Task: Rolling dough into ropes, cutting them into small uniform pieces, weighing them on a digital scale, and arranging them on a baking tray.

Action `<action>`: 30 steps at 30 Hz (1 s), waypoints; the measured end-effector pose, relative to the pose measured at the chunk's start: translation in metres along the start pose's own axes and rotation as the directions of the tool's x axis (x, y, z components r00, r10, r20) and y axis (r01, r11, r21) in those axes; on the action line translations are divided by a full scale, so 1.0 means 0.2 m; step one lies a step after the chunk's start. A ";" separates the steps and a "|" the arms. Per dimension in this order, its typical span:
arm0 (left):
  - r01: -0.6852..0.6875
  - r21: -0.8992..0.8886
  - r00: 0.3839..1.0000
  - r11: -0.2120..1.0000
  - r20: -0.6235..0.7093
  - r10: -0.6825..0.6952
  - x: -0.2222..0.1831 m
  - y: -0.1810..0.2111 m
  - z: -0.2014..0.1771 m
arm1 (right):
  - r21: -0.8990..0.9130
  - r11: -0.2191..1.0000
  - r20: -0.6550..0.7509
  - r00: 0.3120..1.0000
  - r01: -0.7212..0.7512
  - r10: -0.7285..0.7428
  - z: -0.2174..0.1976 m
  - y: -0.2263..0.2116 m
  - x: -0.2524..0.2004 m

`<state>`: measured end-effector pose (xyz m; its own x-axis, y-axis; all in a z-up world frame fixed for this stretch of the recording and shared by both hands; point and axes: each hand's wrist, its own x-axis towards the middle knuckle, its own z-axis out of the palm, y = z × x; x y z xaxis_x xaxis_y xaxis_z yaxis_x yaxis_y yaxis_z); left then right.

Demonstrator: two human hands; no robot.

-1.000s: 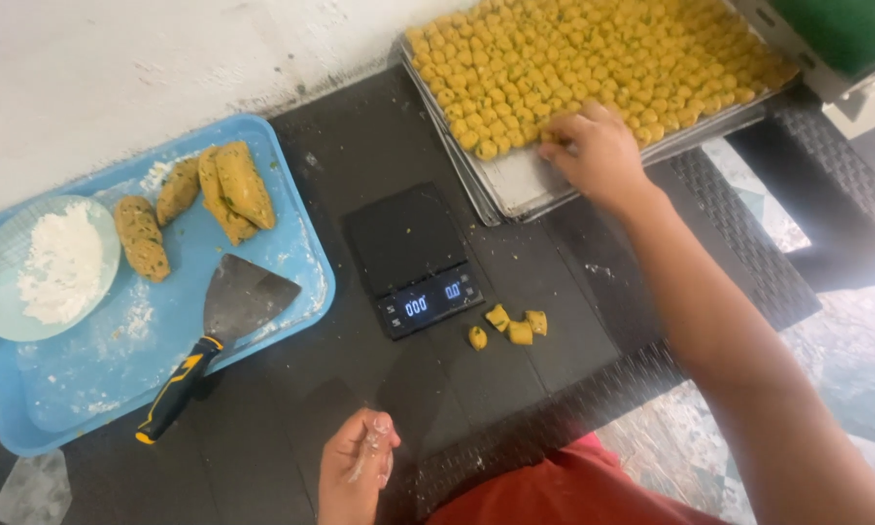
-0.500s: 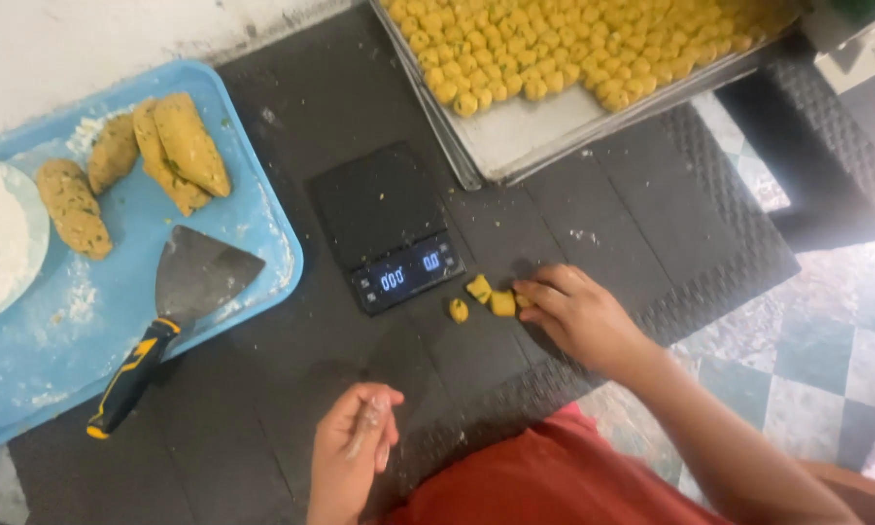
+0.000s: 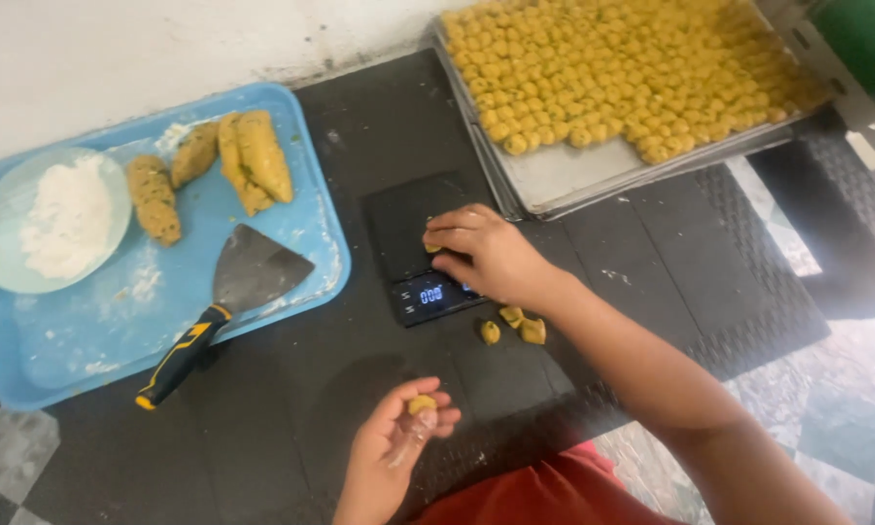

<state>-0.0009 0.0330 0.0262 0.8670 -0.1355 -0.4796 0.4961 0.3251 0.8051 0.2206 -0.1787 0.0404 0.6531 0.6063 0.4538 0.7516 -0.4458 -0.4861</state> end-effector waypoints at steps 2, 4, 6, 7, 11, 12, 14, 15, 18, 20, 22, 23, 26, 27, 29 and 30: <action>0.049 0.076 0.996 0.996 -0.073 -0.044 -0.03 0.03 -0.01 | -0.008 1.000 -0.086 0.996 -0.020 0.020 -0.05 -0.04 0.02; 0.114 0.137 0.984 0.984 -0.151 -0.093 -0.06 0.03 -0.05 | -0.008 0.999 -0.163 0.986 -0.045 0.043 -0.13 -0.12 0.02; -0.242 0.179 0.966 0.954 -0.050 0.254 -0.07 -0.01 -0.10 | -0.006 0.987 -0.163 0.974 -0.158 0.155 -0.24 -0.23 -0.04; -0.235 0.172 0.968 0.957 -0.050 0.247 -0.05 -0.01 -0.11 | -0.008 0.987 -0.156 0.975 -0.163 0.160 -0.23 -0.29 -0.10; -0.235 0.099 0.966 0.967 -0.088 0.244 0.02 -0.06 -0.08 | 0.087 0.994 -0.007 0.998 0.067 -0.066 -0.13 -0.54 -0.33; -0.268 0.029 0.959 0.963 -0.084 0.269 0.05 -0.09 -0.06 | 0.080 0.991 0.065 0.991 0.109 -0.114 -0.09 -0.61 -0.39; -0.209 0.050 0.975 0.977 -0.063 0.211 0.06 -0.05 -0.01 | 0.114 0.991 0.057 0.995 0.071 -0.078 -0.04 -0.65 -0.43; -0.154 0.078 0.987 0.985 -0.039 0.158 0.06 -0.03 0.01 | 0.146 0.989 0.041 0.998 0.037 -0.043 -0.01 -0.68 -0.45; -0.171 -0.031 0.985 0.985 0.019 0.172 0.05 -0.03 0.02 | 0.178 0.984 0.077 0.996 0.032 -0.047 -0.06 -0.66 -0.38; -0.246 -0.090 0.968 0.965 0.031 0.249 0.07 -0.07 -0.02 | 0.149 0.989 0.059 0.998 0.022 -0.031 -0.03 -0.49 -0.37; -0.321 -0.155 0.943 0.934 0.040 0.330 0.05 -0.07 -0.05 | 0.115 0.993 0.043 0.999 0.014 -0.019 -0.02 -0.33 -0.31; -0.306 -0.066 0.952 0.950 0.003 0.307 0.04 -0.04 -0.07 | -0.005 1.000 -0.011 1.000 -0.006 0.006 -0.01 -0.24 -0.22; -0.297 0.051 0.953 0.954 -0.051 0.299 0.00 0.03 -0.09 | -0.200 0.980 -0.040 0.999 0.018 -0.026 0.02 -0.06 0.00; -0.297 0.080 0.951 0.952 -0.064 0.302 -0.02 0.05 -0.09 | -0.271 0.961 -0.009 0.998 0.059 -0.064 0.04 -0.01 0.07; -0.263 0.104 0.954 0.959 -0.122 0.275 -0.05 0.11 -0.05 | -0.378 0.923 0.028 0.997 0.072 -0.066 0.11 0.00 0.13; -0.223 0.121 0.954 0.967 -0.177 0.242 -0.07 0.15 -0.03 | -0.480 0.873 0.068 0.996 0.083 -0.057 0.14 0.00 0.15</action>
